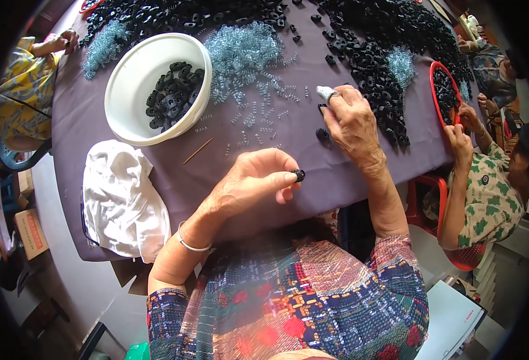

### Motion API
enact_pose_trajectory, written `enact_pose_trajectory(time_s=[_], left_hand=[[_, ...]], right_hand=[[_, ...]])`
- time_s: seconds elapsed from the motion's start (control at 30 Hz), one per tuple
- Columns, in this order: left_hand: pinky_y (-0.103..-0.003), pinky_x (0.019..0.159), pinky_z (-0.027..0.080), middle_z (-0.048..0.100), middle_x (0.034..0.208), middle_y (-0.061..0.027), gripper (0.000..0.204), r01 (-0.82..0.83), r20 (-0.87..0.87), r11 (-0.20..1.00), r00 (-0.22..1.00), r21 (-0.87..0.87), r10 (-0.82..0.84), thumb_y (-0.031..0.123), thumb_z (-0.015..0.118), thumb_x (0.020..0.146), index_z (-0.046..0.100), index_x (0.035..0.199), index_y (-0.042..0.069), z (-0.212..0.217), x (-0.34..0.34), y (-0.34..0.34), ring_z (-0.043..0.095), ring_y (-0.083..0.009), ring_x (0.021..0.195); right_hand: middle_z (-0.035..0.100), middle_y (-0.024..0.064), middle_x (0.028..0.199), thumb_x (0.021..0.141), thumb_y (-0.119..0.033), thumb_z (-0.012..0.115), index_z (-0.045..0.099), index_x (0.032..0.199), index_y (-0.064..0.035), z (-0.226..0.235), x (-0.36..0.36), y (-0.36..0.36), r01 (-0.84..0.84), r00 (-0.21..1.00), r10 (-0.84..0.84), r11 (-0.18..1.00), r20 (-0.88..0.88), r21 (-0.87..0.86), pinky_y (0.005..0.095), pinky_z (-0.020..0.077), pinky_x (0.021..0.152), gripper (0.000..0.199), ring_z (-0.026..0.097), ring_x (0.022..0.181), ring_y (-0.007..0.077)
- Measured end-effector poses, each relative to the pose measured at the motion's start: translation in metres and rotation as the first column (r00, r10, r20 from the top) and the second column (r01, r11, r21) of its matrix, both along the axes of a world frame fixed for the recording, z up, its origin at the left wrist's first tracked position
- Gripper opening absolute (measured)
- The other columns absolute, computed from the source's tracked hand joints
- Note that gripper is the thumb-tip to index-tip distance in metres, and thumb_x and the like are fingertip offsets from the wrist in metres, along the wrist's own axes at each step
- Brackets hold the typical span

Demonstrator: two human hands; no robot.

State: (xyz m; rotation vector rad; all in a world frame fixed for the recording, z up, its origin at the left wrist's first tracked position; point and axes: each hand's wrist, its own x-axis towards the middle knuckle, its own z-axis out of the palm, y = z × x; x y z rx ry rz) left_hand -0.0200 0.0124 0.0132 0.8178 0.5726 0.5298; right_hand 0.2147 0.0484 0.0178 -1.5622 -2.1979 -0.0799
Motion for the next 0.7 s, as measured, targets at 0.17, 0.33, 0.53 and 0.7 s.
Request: enact_pose_trajectory(time_s=[0.17, 0.33, 0.53, 0.7], left_hand=[[-0.025, 0.064, 0.051, 0.064, 0.084, -0.006, 0.017, -0.003, -0.01, 1.0, 1.0, 0.012, 0.003, 0.012, 0.063, 0.09, 0.06, 0.098, -0.002, 0.003, 0.001, -0.001, 0.06, -0.0103, 0.072], [-0.024, 0.064, 0.051, 0.064, 0.084, -0.0061, 0.017, -0.017, 0.002, 1.0, 1.0, 0.025, 0.017, 0.012, 0.064, 0.09, 0.06, 0.099, -0.002, 0.0, 0.0, 0.001, 0.06, -0.01, 0.072], [-0.023, 0.063, 0.051, 0.065, 0.085, -0.0061, 0.017, -0.087, -0.014, 0.996, 0.996, 0.033, 0.088, 0.013, 0.064, 0.09, 0.061, 0.098, -0.001, 0.0, -0.002, 0.001, 0.06, -0.0093, 0.071], [-0.024, 0.062, 0.051, 0.064, 0.084, -0.0061, 0.016, -0.13, -0.009, 0.988, 0.991, 0.085, 0.131, 0.013, 0.065, 0.089, 0.062, 0.097, 0.0, -0.001, 0.001, 0.001, 0.06, -0.0106, 0.071]], right_hand=[[0.054, 0.0092, 0.089, 0.074, -0.005, 0.065, 0.061, 0.084, -0.0036, -0.014, -0.003, 0.003, -0.03, 0.998, 0.029, 0.999, 0.05, 0.016, 0.038, 0.0467, 0.074, 0.011, 0.056, 0.085, 0.0271], [0.055, 0.0108, 0.088, 0.074, -0.002, 0.062, 0.061, 0.085, -0.0022, -0.011, -0.004, 0.004, 0.011, 0.996, -0.01, 1.0, -0.087, 0.009, 0.0386, 0.0485, 0.07, 0.01, 0.058, 0.08, 0.029], [0.058, -0.0055, 0.082, 0.086, 0.0, 0.063, 0.065, 0.102, -0.0029, 0.014, -0.014, -0.014, -0.065, 0.695, -0.206, 0.936, -0.689, -0.345, 0.017, 0.0428, 0.064, 0.016, 0.05, 0.071, 0.0006], [0.061, -0.0032, 0.081, 0.086, -0.004, 0.064, 0.065, 0.105, -0.0045, 0.026, -0.031, -0.036, -0.292, 0.381, -0.329, 0.844, -0.864, -0.45, 0.0181, 0.0442, 0.063, 0.019, 0.053, 0.071, 0.0032]])
